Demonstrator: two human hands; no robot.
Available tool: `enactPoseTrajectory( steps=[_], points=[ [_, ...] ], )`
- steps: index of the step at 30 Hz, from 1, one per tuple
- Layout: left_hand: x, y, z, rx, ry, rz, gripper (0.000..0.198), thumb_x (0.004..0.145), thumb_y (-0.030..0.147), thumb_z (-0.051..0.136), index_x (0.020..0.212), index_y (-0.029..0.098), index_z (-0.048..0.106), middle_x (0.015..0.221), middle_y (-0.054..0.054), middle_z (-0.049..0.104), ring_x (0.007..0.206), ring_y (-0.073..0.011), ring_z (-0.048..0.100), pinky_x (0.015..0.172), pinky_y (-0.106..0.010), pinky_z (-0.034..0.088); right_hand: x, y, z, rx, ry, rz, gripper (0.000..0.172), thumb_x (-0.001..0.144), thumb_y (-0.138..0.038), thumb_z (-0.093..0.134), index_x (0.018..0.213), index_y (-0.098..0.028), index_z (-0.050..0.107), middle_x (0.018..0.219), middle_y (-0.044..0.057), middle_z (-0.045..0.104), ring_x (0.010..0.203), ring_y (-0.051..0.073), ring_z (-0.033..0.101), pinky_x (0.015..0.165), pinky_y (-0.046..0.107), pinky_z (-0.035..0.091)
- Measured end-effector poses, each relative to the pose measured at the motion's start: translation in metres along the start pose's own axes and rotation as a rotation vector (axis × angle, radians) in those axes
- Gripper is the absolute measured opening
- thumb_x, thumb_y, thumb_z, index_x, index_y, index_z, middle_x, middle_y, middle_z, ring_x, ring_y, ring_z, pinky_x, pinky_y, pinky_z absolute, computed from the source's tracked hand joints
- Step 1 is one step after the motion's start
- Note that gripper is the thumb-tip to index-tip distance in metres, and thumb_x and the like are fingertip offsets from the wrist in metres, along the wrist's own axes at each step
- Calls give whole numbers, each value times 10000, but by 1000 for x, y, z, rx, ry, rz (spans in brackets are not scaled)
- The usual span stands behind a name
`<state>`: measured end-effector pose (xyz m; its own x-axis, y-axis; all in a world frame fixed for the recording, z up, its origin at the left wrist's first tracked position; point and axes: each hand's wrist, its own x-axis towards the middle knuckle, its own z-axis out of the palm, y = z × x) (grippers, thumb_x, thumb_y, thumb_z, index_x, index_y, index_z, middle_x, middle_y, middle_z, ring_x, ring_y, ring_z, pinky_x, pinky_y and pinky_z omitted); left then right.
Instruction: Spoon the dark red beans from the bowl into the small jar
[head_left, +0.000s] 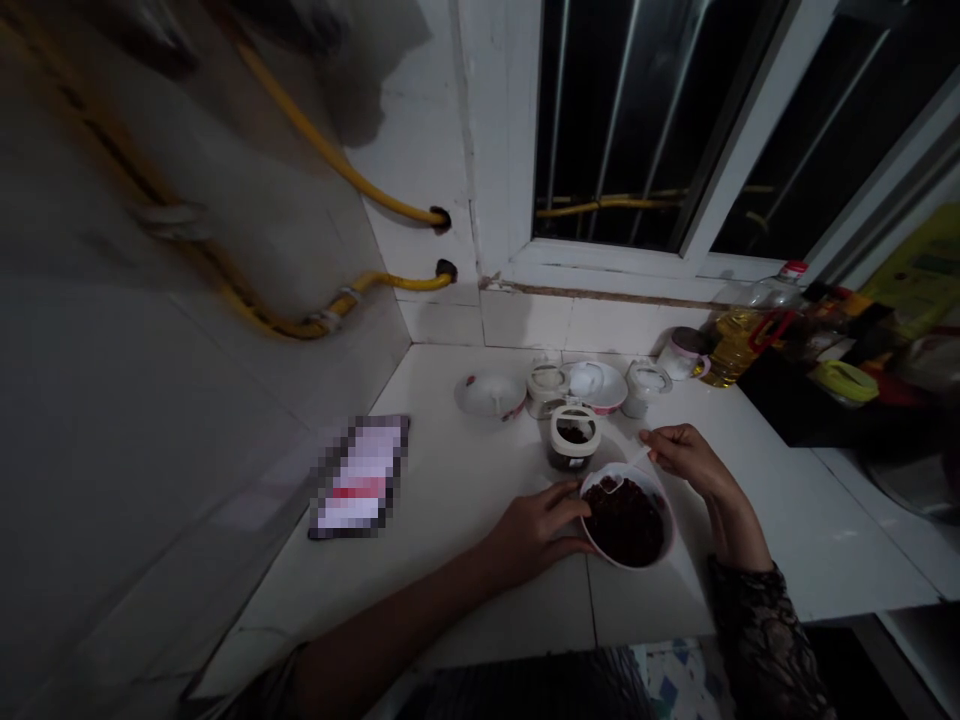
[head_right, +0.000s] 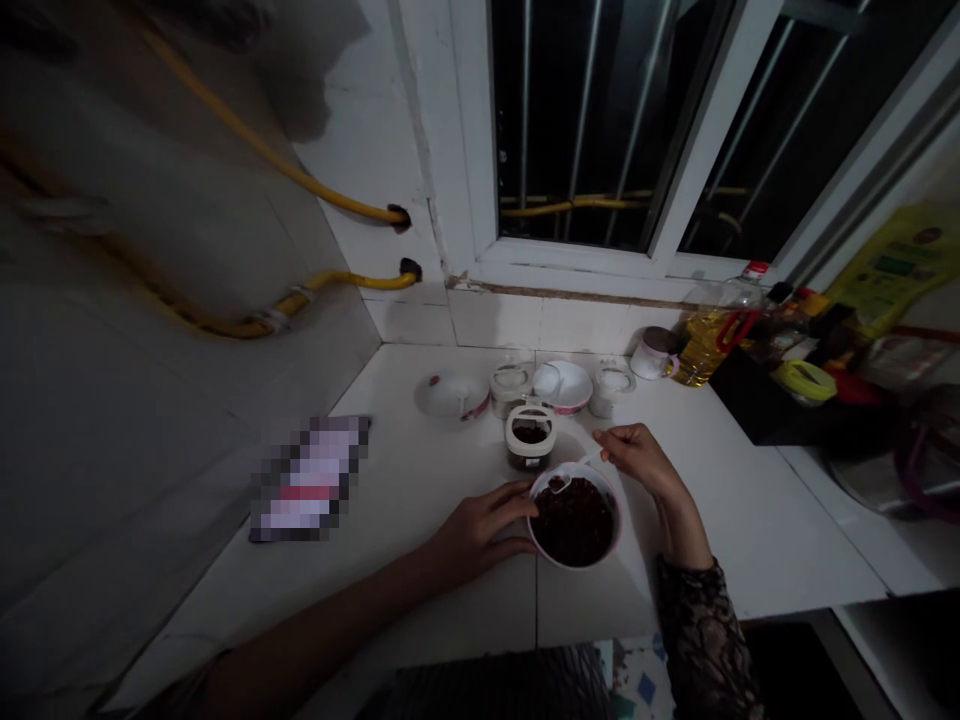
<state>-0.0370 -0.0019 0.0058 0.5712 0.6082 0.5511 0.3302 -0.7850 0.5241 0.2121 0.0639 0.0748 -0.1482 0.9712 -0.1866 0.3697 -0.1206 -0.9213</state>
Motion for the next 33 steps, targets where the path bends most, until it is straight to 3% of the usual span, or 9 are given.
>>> enactPoseTrajectory(
  steps=[6,11,13,16,21,23,25,29,33],
  points=[
    [-1,-2,2,3,1,-10,359,890,484,523,1064,174,573,1202,-144,585,1102,-225,611,871,-305,533,9,-9,6,143,225,-114,493,631,-624,660,503,-174,505,383,-90,285,347,40,187,364,213,123],
    [0,-1,1,-13,-26,-26,346,887,471,542,1085,189,572,1228,-128,575,1123,-215,596,898,-300,519,9,-20,28,-222,539,-492,489,806,-572,520,552,-157,576,430,-27,431,405,82,356,431,226,276],
    [0,0,0,-3,-32,-38,348,886,472,545,1086,189,576,1229,-126,575,1114,-216,601,890,-300,522,6,-22,36,-470,532,-639,463,850,-522,495,597,-154,618,508,25,551,480,112,467,504,233,333],
    [0,1,-1,15,-32,-46,357,882,482,544,1074,184,584,1211,-127,586,1107,-217,605,878,-298,526,1,-22,41,-698,475,-711,427,880,-475,481,654,-159,657,621,92,643,569,151,547,579,255,368],
    [-1,-1,2,24,-22,-43,366,871,499,549,1056,188,596,1200,-123,597,1111,-217,605,886,-294,520,-6,-20,23,-426,497,-553,487,851,-583,471,621,-176,608,559,49,569,519,144,474,524,262,365],
    [-1,-1,2,33,-19,-45,382,867,511,546,1058,184,599,1201,-131,596,1109,-222,607,879,-297,523,-9,-18,12,-293,417,-434,514,802,-635,503,573,-180,564,449,-11,414,439,109,344,447,250,286],
    [0,-1,1,31,-24,-49,387,869,511,544,1056,178,602,1202,-137,595,1115,-224,603,880,-298,522,-11,-15,3,-243,245,-358,533,763,-659,531,533,-179,530,430,-38,317,430,91,270,427,244,234],
    [1,1,-1,26,-49,-71,363,865,495,565,1055,188,605,1206,-119,597,1105,-218,607,886,-294,517,-13,-9,3,-292,-64,-287,529,747,-631,567,512,-162,500,497,-35,323,498,87,291,474,230,265],
    [1,1,-1,29,-54,-74,346,873,486,562,1063,200,601,1235,-109,577,1115,-205,601,897,-283,510,-13,-6,17,-330,-237,-248,523,768,-627,542,545,-159,474,528,-38,338,520,87,307,485,218,284]
  ],
)
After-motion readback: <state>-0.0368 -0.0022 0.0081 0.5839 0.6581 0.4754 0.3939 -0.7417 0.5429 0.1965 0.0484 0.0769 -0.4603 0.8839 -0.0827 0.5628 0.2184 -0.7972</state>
